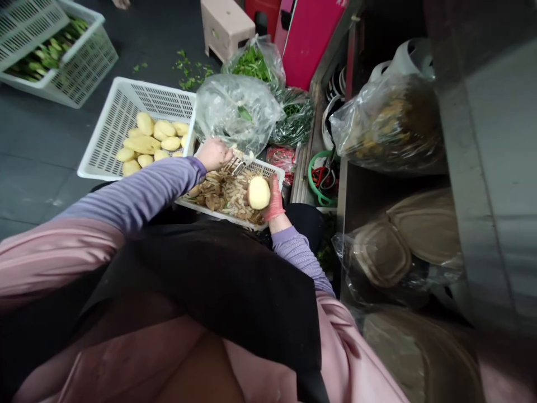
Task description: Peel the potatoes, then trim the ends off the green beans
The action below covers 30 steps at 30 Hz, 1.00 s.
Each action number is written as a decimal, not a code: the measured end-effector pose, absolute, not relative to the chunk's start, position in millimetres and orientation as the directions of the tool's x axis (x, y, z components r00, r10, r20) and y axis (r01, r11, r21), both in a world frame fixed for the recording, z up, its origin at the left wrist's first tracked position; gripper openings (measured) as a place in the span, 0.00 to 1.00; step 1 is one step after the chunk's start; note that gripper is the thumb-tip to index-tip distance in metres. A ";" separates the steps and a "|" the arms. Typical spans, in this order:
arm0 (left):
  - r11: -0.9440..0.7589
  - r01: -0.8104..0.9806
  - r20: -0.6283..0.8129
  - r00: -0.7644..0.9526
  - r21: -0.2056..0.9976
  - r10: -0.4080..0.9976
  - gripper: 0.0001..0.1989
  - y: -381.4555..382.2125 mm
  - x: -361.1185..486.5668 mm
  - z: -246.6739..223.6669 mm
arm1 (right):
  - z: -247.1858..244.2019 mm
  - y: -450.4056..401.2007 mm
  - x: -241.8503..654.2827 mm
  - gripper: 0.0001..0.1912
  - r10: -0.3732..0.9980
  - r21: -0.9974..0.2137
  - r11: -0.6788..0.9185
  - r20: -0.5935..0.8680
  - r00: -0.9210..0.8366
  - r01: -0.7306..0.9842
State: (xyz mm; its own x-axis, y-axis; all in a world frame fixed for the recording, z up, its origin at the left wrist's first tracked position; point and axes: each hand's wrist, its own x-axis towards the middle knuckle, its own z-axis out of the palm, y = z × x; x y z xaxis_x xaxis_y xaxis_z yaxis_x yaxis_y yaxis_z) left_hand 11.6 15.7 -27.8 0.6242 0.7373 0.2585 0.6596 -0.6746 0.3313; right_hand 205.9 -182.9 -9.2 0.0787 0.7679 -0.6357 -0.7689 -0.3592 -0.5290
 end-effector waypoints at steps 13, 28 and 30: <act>-0.832 0.496 0.367 0.746 0.249 0.555 0.27 -56.1 50.0 -3.6 | 8.9 -177.8 199.9 0.19 0.567 -0.303 -0.382 -0.823 0.038 -0.873; -0.797 0.524 0.314 0.735 0.300 0.601 0.31 -17.6 44.5 -31.8 | -12.6 -167.4 196.8 0.16 0.541 -0.377 -0.356 -0.829 0.141 -0.855; -0.763 0.564 0.336 0.685 0.317 0.646 0.31 -10.7 43.8 -34.9 | -12.1 -167.9 195.5 0.17 0.549 -0.385 -0.391 -0.827 0.124 -0.836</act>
State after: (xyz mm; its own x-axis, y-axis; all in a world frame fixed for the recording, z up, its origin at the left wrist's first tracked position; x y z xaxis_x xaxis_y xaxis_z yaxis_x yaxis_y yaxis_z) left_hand 43.8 -10.7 -34.9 0.6854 0.6462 0.3356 0.5640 -0.7626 0.3167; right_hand 195.5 -167.9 -12.1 0.1241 0.5489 -0.8267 -0.8361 -0.3908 -0.3850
